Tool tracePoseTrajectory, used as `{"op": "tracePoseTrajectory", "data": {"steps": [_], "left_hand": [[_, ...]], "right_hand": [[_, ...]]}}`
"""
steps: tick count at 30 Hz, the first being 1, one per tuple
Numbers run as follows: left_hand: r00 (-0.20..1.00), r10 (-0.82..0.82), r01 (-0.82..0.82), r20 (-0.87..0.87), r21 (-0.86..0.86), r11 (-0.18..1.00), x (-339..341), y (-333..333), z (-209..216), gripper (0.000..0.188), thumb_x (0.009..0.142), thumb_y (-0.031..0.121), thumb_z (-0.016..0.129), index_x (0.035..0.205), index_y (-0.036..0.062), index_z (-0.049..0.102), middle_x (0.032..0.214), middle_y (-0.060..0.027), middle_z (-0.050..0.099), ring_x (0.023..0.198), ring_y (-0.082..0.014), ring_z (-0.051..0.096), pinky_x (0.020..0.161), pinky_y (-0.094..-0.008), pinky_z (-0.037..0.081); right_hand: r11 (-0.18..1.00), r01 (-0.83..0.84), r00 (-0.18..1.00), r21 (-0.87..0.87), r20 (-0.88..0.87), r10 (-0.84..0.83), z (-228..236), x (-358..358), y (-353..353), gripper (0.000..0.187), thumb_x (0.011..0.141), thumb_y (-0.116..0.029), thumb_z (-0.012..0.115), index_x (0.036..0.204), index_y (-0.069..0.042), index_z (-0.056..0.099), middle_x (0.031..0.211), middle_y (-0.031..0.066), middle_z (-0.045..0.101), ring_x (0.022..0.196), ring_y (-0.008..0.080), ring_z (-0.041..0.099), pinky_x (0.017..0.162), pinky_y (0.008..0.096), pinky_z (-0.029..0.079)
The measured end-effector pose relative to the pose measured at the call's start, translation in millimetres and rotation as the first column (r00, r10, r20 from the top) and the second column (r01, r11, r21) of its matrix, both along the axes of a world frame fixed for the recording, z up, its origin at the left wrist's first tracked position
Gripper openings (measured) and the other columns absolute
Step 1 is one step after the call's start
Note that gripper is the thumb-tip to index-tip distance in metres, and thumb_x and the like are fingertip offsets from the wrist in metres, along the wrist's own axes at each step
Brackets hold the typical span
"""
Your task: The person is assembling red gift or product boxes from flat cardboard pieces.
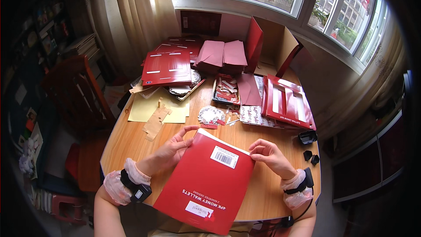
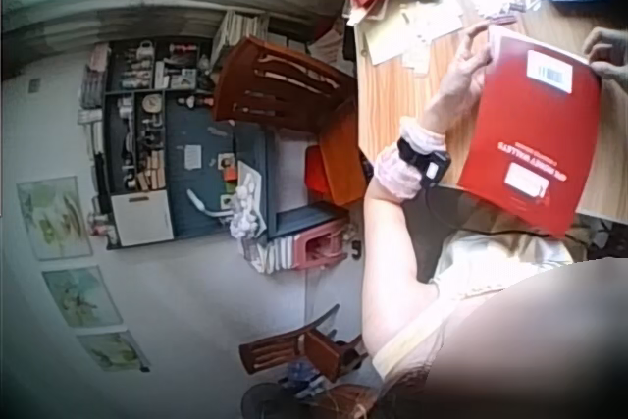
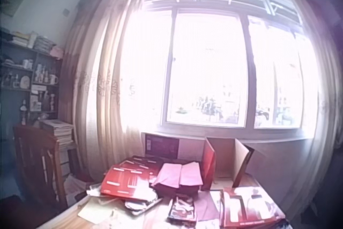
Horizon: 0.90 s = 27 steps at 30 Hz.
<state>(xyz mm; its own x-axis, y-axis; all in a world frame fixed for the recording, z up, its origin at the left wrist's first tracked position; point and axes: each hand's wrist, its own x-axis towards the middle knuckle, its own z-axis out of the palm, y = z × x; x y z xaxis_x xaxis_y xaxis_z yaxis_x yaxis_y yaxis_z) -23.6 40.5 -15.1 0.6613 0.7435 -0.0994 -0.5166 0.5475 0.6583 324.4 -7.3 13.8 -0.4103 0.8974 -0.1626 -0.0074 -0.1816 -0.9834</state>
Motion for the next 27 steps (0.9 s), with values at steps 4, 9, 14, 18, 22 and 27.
{"op": "tracePoseTrajectory", "data": {"steps": [4, 9, 14, 18, 22, 27], "left_hand": [[0.995, -0.02, 0.028, 0.095, -0.087, 0.996, -1, -1, 6, 0.058, 0.098, 0.015, 0.061, 0.147, 0.0145, 0.03, 0.134, -0.0119, 0.052, 0.124, -0.021, 0.055, 0.101, -0.035, 0.052], [0.993, -0.039, 0.055, 0.11, -0.145, 0.988, -2, -4, 7, 0.058, 0.099, 0.016, 0.06, 0.147, 0.0148, 0.029, 0.134, -0.0142, 0.051, 0.118, -0.0225, 0.06, 0.091, -0.0347, 0.058], [0.995, -0.097, 0.098, 0.015, -0.158, 0.983, -5, -2, -1, 0.057, 0.101, 0.02, 0.057, 0.148, 0.0138, 0.026, 0.135, -0.0118, 0.05, 0.114, -0.0178, 0.062, 0.085, -0.0323, 0.061], [0.994, -0.092, 0.101, 0.067, -0.152, 0.983, 0, -3, -3, 0.058, 0.101, 0.02, 0.057, 0.148, 0.013, 0.025, 0.138, -0.0117, 0.048, 0.113, -0.017, 0.062, 0.085, -0.0305, 0.06], [0.996, -0.074, 0.08, 0.059, -0.114, 0.99, -5, -6, -1, 0.058, 0.1, 0.019, 0.058, 0.148, 0.0128, 0.025, 0.136, -0.0124, 0.048, 0.115, -0.0181, 0.06, 0.088, -0.0288, 0.058], [0.998, -0.068, 0.07, 0.016, -0.142, 0.987, -6, 3, 11, 0.049, 0.099, 0.014, 0.058, 0.141, 0.0106, 0.032, 0.13, -0.0129, 0.051, 0.116, -0.02, 0.059, 0.091, -0.0294, 0.057]], "right_hand": [[0.985, 0.028, 0.977, -0.17, -0.205, -0.063, -12, 4, 2, 0.02, 0.094, -0.009, 0.067, 0.11, -0.005, 0.057, 0.096, 0.0042, 0.068, 0.092, 0.0114, 0.064, 0.082, 0.025, 0.051], [0.933, -0.031, 0.923, -0.359, -0.368, -0.111, -28, 10, 6, 0.018, 0.093, -0.006, 0.066, 0.108, -0.008, 0.057, 0.096, 0.004, 0.069, 0.091, 0.0118, 0.066, 0.078, 0.0244, 0.052], [0.948, 0.033, 0.89, -0.315, -0.422, -0.171, -23, 14, 11, 0.017, 0.093, -0.002, 0.065, 0.107, -0.006, 0.056, 0.096, 0.0058, 0.068, 0.091, 0.0117, 0.067, 0.077, 0.0221, 0.053], [0.952, 0.076, 0.886, -0.298, -0.417, -0.201, -22, 12, 10, 0.016, 0.093, 0.0, 0.064, 0.106, -0.005, 0.055, 0.094, 0.0061, 0.067, 0.087, 0.013, 0.068, 0.078, 0.0235, 0.056], [0.976, 0.126, 0.905, -0.178, -0.382, -0.187, -9, 6, 8, 0.016, 0.093, -0.001, 0.064, 0.107, -0.006, 0.056, 0.096, 0.0062, 0.067, 0.091, 0.012, 0.067, 0.076, 0.023, 0.055], [0.952, -0.064, 0.95, -0.299, -0.309, -0.034, -16, 0, 2, 0.019, 0.092, -0.004, 0.068, 0.107, -0.006, 0.057, 0.095, 0.0034, 0.067, 0.084, 0.0081, 0.064, 0.068, 0.019, 0.047]]}}
